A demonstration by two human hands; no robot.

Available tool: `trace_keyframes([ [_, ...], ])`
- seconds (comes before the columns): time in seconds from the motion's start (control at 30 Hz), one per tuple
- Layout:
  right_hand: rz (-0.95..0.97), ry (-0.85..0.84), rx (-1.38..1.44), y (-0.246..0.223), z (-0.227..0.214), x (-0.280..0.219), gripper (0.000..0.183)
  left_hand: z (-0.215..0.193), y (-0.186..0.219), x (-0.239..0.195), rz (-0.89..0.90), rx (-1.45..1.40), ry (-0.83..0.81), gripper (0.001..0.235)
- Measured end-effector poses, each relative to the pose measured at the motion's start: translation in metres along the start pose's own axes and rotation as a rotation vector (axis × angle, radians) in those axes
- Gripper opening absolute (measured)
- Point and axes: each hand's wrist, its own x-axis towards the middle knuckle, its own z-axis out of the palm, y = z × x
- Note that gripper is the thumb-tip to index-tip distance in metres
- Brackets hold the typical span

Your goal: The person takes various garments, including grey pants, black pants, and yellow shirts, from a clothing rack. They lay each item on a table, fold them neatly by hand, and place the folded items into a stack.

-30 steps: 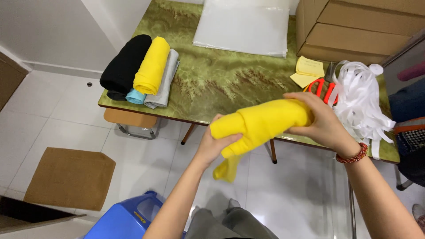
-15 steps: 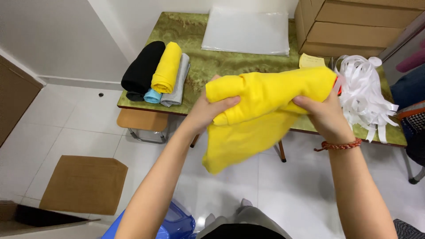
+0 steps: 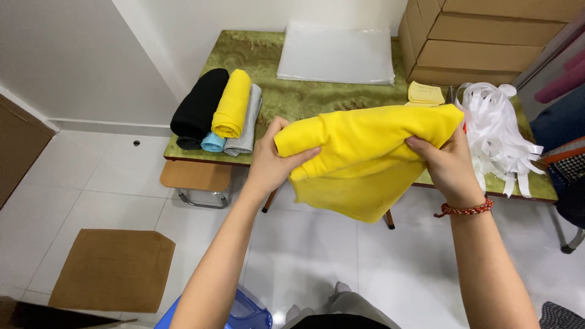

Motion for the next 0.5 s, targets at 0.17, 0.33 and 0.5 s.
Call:
trace_keyframes([
  [0.17, -0.055, 0.086, 0.198, 0.036, 0.000, -0.002, 0.058, -0.002, -0.039, 0.011, -0.099, -0.271, -0.024, 0.051],
  [0.33, -0.033, 0.225, 0.235, 0.038, 0.029, -0.011, 0.048, 0.000, -0.007, -0.001, -0.208, -0.497, -0.108, 0.089],
  [0.5, -0.017, 0.268, 0.200, 0.050, 0.031, -0.018, 0.048, -0.011, 0.009, -0.007, -0.262, -0.239, -0.310, 0.153],
])
